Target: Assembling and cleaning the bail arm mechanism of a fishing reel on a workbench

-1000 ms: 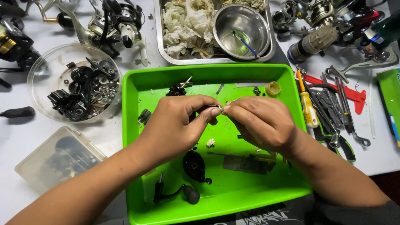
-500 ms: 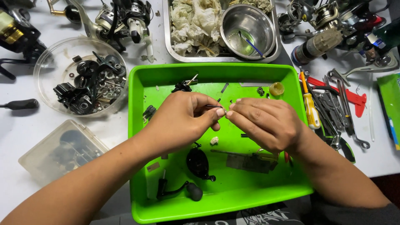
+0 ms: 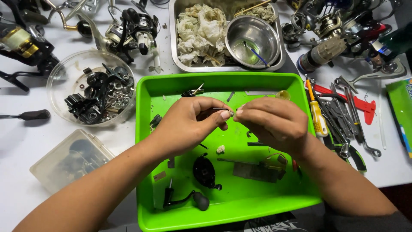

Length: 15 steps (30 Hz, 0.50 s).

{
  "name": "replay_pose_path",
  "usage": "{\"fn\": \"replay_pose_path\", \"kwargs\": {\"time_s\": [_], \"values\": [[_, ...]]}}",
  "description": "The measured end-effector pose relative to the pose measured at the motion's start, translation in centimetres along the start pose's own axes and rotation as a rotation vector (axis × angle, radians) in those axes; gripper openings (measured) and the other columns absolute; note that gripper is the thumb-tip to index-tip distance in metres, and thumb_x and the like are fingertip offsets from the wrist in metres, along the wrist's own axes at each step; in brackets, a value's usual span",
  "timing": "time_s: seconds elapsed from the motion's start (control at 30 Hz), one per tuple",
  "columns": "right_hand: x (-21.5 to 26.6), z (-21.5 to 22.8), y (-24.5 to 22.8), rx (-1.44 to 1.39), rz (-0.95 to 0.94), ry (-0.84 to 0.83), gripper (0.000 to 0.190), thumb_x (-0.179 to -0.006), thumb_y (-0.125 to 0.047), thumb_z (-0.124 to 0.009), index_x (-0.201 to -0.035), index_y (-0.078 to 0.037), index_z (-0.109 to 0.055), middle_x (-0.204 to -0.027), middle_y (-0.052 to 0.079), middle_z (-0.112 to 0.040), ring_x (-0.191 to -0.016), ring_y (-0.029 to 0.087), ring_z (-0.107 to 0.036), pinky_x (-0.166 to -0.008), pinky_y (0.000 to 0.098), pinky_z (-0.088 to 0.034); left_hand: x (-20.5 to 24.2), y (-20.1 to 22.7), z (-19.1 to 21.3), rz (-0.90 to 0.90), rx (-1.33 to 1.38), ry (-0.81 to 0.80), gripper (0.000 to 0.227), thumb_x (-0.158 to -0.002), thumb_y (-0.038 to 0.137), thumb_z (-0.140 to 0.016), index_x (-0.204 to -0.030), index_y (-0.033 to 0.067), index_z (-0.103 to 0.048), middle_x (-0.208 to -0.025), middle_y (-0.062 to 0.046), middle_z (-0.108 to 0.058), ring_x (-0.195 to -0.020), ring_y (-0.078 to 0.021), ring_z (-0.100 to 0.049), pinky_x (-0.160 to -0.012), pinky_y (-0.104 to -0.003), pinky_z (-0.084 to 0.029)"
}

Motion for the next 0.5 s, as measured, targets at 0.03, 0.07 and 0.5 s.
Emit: {"fn": "replay_pose_path", "kwargs": {"time_s": [0.03,0.07,0.5], "values": [[0.1,0.2,0.8,-0.004,-0.087,0.016,0.008,-0.088,0.007,-0.076,-0.095,0.005,-0.076,-0.087,0.02,-0.073,-0.076,0.032,-0.073,-0.068,0.0447,-0.064,-0.1,0.2,0.1,-0.05,-0.002,0.024,0.021,-0.094,0.018,-0.066,-0.107,0.0059,-0.078,-0.075,-0.006,-0.078,-0.059,-0.0056,-0.056,-0.052,-0.018,-0.047],[-0.1,0.4,0.7,0.0,-0.085,0.019,0.008,-0.088,0.007,-0.076,-0.095,0.005,-0.076,-0.087,0.02,-0.073,-0.076,0.032,-0.073,-0.068,0.0447,-0.064,-0.1,0.0,0.2,-0.054,-0.005,0.021,0.021,-0.094,0.018,-0.066,-0.107,0.0059,-0.078,-0.075,-0.006,-0.078,-0.059,-0.0056,-0.056,-0.052,-0.018,-0.047],[0.0,0.6,3.7,-0.25,-0.49,0.051,0.017,-0.089,0.011,-0.075,-0.103,0.003,-0.076,-0.089,0.017,-0.071,-0.074,0.022,-0.07,-0.069,0.0361,-0.057,-0.7,0.5,-0.1,-0.247,-0.081,0.056,0.022,-0.099,0.021,-0.065,-0.116,0.0121,-0.075,-0.097,-0.005,-0.076,-0.078,-0.0102,-0.06,-0.072,-0.028,-0.053]]}}
Point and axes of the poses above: each hand's wrist, its own x-axis away from the middle knuckle, its own z-axis out of the back of the hand, y = z × x, the point moved 8 cm from there along -x, towards the middle knuckle
